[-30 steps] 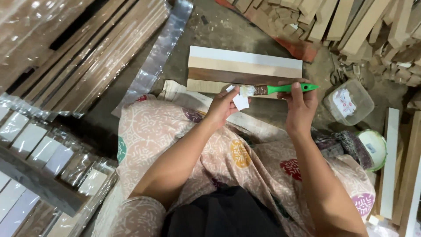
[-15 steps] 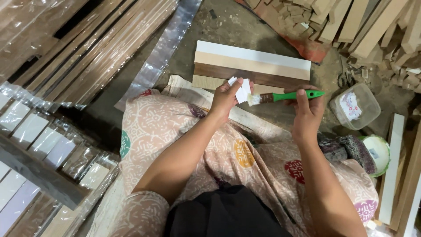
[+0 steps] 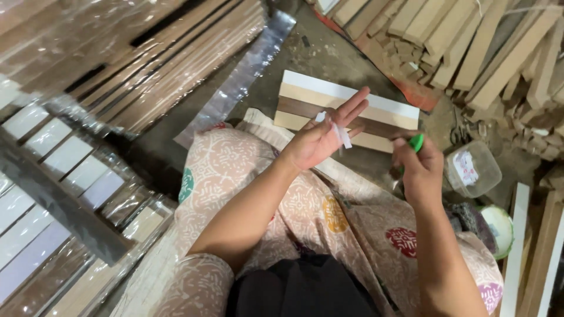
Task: The person is labeling individual wooden strips and then placing them into plastic sleeves or stacking them for packaging.
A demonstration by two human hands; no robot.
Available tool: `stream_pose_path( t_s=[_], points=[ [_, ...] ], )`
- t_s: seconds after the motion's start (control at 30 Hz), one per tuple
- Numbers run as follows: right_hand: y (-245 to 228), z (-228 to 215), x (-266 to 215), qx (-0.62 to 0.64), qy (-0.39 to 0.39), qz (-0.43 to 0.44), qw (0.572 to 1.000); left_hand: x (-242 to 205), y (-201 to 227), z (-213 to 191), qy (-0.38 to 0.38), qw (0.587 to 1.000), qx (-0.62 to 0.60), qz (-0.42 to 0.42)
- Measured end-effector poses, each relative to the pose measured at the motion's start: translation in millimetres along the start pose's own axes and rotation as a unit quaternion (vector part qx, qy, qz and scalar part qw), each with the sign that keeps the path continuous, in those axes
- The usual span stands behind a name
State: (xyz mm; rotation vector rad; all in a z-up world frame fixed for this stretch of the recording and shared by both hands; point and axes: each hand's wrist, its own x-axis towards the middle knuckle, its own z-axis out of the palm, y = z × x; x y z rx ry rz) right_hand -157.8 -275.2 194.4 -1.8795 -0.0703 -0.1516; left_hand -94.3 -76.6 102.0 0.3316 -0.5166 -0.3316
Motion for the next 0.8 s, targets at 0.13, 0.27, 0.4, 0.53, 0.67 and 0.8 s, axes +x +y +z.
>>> stream_pose_path(
  t_s=[0.13, 0.27, 0.4, 0.53, 0.67, 0.8],
  points=[
    [-50.8, 37.3, -9.0, 0.013, -0.084, 0.053, 0.995, -0.5, 33.3, 4.7, -0.112, 0.988, -0.048, 0.098],
    [-82.5, 77.0, -11.3, 0.039, -0.170, 0.123, 0.977, -1.2, 62.1, 10.0, -0.133, 0.980, -0.030, 0.142],
    [-50.7, 108.8, 3.4, 0.139, -0.173, 0.204, 0.953, -6.1, 84.5, 9.8, -0.117, 0.981, 0.031, 0.149],
    [-78.8, 116.8, 20.3, 0.217, -0.183, 0.253, 0.925, -9.5, 112.8, 12.6, -0.067, 0.983, 0.117, 0.123],
    [-80.1, 115.1, 44.8, 0.172, -0.116, 0.250, 0.946, -4.5, 130.7, -12.0, 0.044, 0.973, 0.190, 0.125],
    [-84.2, 120.9, 99.6, -0.305, -0.060, 0.261, 0.914, -10.5, 142.0, -48.4, 0.313, 0.897, 0.281, 0.137]
  ],
)
